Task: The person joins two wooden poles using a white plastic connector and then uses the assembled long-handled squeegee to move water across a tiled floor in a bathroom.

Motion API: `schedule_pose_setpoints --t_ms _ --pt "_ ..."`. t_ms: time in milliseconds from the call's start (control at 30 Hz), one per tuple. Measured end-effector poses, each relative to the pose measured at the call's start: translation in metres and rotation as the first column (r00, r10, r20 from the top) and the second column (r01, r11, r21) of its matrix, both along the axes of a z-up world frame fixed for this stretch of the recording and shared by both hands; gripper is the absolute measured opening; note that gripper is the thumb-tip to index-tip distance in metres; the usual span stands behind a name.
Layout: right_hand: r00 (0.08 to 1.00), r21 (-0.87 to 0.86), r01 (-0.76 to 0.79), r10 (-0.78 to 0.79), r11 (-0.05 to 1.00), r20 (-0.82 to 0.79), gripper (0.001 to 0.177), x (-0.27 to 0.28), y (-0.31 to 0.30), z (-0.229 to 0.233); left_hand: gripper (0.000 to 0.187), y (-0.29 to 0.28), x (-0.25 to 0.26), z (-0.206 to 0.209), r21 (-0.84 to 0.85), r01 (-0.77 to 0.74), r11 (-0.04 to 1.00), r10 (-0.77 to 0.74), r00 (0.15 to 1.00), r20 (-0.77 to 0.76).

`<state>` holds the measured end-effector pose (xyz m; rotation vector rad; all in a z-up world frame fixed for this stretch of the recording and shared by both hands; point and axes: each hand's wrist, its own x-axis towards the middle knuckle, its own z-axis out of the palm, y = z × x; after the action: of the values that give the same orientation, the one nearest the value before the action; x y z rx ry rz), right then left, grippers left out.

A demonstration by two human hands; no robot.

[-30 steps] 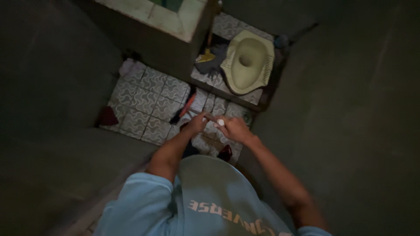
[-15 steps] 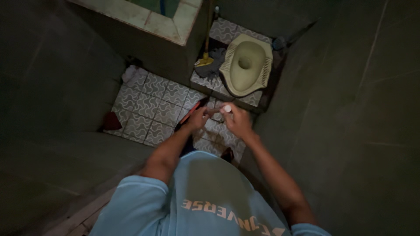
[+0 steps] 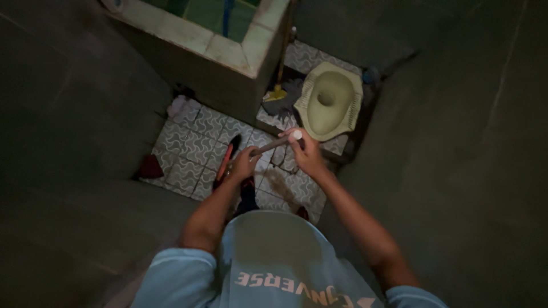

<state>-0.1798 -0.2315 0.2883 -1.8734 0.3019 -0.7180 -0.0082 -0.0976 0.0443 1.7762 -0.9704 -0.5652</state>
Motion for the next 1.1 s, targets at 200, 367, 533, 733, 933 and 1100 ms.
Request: schedule_pose_setpoints --t_ms 200,367,533,733,933,1100 --pt "0.992 0.037 -0.016 0.011 0.999 0.122 0.023 0.069 -0.017 -0.032 0.023 0.028 0.045 0.040 -0.027 -0.127 0.992 0.129 0.972 0.199" --pt "0.997 0.082 -0.037 0.030 0.996 0.075 0.017 0.169 -0.009 -0.042 0.023 0.035 0.102 0.071 -0.116 -0.133 0.984 0.167 0.913 0.373" --pt "0.998 0.213 -0.033 0.021 0.976 0.058 0.019 0.231 0.007 -0.059 0.026 0.026 0.153 0.055 0.152 -0.025 0.988 -0.036 0.923 0.383" --pt "0.966 0.161 0.203 -0.224 0.966 0.131 0.016 0.253 -0.011 -0.051 0.019 -0.018 0.154 0.053 -0.003 0.047 0.999 -0.043 0.945 0.323" --pt "0.850 0.029 0.456 -0.445 0.889 0.281 0.016 0.252 -0.040 0.014 0.035 -0.086 0.154 0.067 -0.131 0.222 0.966 -0.214 0.974 0.073" --pt "0.853 0.342 0.421 -0.495 0.840 0.166 0.028 0.244 -0.089 0.010 0.034 -0.157 0.129 0.077 -0.236 0.166 0.957 -0.187 0.980 -0.070"
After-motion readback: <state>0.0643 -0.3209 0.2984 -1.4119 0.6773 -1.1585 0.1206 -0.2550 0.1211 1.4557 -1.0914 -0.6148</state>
